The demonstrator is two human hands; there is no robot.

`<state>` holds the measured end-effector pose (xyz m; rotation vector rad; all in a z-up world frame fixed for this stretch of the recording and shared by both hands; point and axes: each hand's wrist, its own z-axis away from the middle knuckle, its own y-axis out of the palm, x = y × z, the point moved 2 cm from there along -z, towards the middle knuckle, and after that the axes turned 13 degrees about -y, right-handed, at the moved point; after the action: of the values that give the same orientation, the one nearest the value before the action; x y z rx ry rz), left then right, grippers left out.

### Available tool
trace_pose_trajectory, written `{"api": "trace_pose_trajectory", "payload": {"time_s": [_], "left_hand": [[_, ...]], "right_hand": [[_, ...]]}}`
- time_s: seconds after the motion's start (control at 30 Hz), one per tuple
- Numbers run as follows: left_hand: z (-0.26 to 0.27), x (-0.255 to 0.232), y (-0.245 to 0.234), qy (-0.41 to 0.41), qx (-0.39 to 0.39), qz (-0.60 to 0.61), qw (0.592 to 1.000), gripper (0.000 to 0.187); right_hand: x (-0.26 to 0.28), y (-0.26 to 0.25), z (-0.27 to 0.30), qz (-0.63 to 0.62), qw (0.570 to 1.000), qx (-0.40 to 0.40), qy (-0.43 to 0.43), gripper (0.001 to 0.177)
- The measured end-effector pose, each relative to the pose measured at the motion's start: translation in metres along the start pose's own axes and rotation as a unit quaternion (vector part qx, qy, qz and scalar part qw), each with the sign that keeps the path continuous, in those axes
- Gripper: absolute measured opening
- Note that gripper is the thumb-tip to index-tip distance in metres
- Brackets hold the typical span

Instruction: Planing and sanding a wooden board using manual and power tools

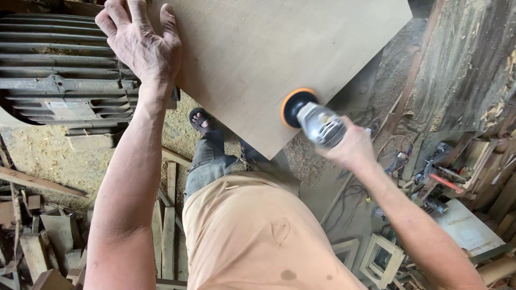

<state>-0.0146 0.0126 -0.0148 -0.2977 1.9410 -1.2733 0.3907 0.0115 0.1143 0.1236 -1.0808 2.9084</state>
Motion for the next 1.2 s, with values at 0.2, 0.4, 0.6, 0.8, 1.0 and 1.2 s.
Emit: {"api": "trace_pose_trajectory", "payload": {"time_s": [0.2,0.4,0.6,0.8,1.0,1.2], "left_hand": [[0.0,0.003,0.003,0.007,-0.01,-0.019,1.0,0.04],[-0.002,0.003,0.0,0.021,0.002,0.032,0.999,0.032],[0.0,-0.003,-0.004,0.015,0.001,0.018,1.0,0.039],[-0.001,-0.009,-0.011,0.013,-0.009,0.018,1.0,0.037],[0.0,-0.004,-0.008,0.015,0.0,0.021,1.0,0.035],[0.003,0.003,-0.001,0.052,-0.03,0.058,0.997,0.049]], "right_hand": [[-0.009,0.055,0.01,0.079,0.992,-0.015,-0.098,0.072],[0.04,0.06,0.018,0.048,0.984,0.013,-0.169,0.057],[0.058,0.0,-0.025,0.082,0.984,0.017,-0.155,0.069],[0.054,-0.061,-0.065,0.061,0.988,-0.065,-0.123,0.055],[0.034,-0.116,-0.11,-0.05,0.997,-0.05,-0.027,0.07],[-0.019,-0.155,-0.178,-0.005,0.979,-0.183,-0.086,0.051]]}}
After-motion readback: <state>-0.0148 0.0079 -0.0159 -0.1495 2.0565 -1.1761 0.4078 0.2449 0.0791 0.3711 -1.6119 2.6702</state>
